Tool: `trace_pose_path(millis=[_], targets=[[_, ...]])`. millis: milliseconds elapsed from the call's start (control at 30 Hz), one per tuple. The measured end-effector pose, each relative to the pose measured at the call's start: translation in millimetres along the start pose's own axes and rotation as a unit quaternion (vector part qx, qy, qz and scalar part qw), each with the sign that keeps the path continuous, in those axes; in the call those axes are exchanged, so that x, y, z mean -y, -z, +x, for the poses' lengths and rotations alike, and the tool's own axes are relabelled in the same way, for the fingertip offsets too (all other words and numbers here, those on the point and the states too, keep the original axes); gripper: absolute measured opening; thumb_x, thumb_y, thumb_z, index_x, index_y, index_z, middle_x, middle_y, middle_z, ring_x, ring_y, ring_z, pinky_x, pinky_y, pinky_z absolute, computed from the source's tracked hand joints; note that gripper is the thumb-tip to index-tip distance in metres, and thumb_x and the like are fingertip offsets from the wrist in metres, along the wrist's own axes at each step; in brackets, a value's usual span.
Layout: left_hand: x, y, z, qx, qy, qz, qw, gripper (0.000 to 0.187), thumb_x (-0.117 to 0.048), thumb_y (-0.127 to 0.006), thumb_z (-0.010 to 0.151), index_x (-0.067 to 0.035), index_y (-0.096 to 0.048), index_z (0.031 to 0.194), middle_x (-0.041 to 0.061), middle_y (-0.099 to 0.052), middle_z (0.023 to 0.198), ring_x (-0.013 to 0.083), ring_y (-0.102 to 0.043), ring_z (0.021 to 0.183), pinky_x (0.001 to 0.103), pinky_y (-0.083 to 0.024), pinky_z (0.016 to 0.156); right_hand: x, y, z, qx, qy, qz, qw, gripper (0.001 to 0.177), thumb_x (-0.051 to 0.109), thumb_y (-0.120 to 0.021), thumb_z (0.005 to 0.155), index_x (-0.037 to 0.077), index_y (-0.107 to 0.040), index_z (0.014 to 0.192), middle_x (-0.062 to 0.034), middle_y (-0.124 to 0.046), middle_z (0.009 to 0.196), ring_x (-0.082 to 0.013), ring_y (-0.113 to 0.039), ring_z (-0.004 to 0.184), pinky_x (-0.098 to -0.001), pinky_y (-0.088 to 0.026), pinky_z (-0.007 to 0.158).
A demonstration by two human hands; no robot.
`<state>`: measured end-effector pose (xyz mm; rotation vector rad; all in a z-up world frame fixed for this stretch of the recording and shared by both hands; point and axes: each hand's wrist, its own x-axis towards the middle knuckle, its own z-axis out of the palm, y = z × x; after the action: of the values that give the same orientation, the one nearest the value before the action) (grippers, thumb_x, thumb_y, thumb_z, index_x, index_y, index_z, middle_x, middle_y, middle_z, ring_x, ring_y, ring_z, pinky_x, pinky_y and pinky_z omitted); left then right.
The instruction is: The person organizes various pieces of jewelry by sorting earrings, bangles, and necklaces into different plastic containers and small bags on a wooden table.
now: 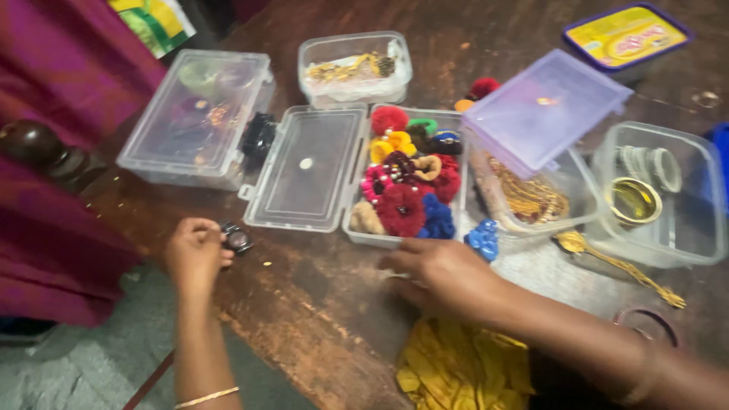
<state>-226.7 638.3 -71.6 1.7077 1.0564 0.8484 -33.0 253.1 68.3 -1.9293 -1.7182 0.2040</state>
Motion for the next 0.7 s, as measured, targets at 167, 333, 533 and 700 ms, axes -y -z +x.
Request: trace_pose_path(millis=[167, 333, 533, 700], targets=[[-35.8, 1.2, -12.5, -0.052, -0.248, 0.298, 0.920, 0.006, -0.008, -0.075, 0.091, -0.008, -0.075, 0.097, 0.014, -0.074, 0.092, 0.0320, -0.071, 0.083, 0.042, -0.054, 0.074, -26.0, 53.2, -93.8, -0.093, -0.110, -0.046, 0.988, 0.020, 0.016, -0.075, 0.082, 0.011, -0.077, 0.101, -0.0089, -0.075, 0.090, -0.0295, -0.074, 0.072, -0.0408, -0.058, 0.063], [-133.2, -52.8, -61.9, -0.018, -0.331, 0.171, 0.928, 0.011, -0.013, -0.072, 0.097, -0.007, -0.072, 0.105, 0.013, -0.070, 0.111, 0.0308, -0.069, 0.102, 0.040, -0.054, 0.087, -52.2, 94.8, -180.0, -0.128, -0.308, -0.114, 0.936, 0.026, 0.023, -0.076, 0.084, 0.017, -0.078, 0.109, -0.0065, -0.076, 0.096, -0.0257, -0.075, 0.066, -0.0388, -0.059, 0.060], [-227.1, -196.5, -123.4, 0.172, -0.359, 0.123, 0.909, 0.036, -0.019, -0.078, 0.087, -0.006, -0.067, 0.119, 0.015, -0.070, 0.109, 0.0318, -0.068, 0.100, 0.043, -0.053, 0.087, -91.1, 111.1, -221.6, -0.205, -0.325, -0.062, 0.921, 0.020, 0.021, -0.071, 0.088, 0.013, -0.077, 0.106, -0.0068, -0.077, 0.100, -0.0228, -0.076, 0.074, -0.0339, -0.061, 0.063], [-263.9, -292.9, -146.2, 0.249, -0.478, 0.108, 0.835, 0.070, -0.021, -0.085, 0.073, -0.005, -0.055, 0.134, 0.022, -0.055, 0.137, 0.0413, -0.051, 0.128, 0.050, -0.041, 0.110, -109.8, 97.9, -194.0, -0.230, -0.236, -0.121, 0.936, 0.020, 0.018, -0.074, 0.087, 0.013, -0.077, 0.107, -0.0089, -0.072, 0.104, -0.0280, -0.068, 0.092, -0.0392, -0.057, 0.077]])
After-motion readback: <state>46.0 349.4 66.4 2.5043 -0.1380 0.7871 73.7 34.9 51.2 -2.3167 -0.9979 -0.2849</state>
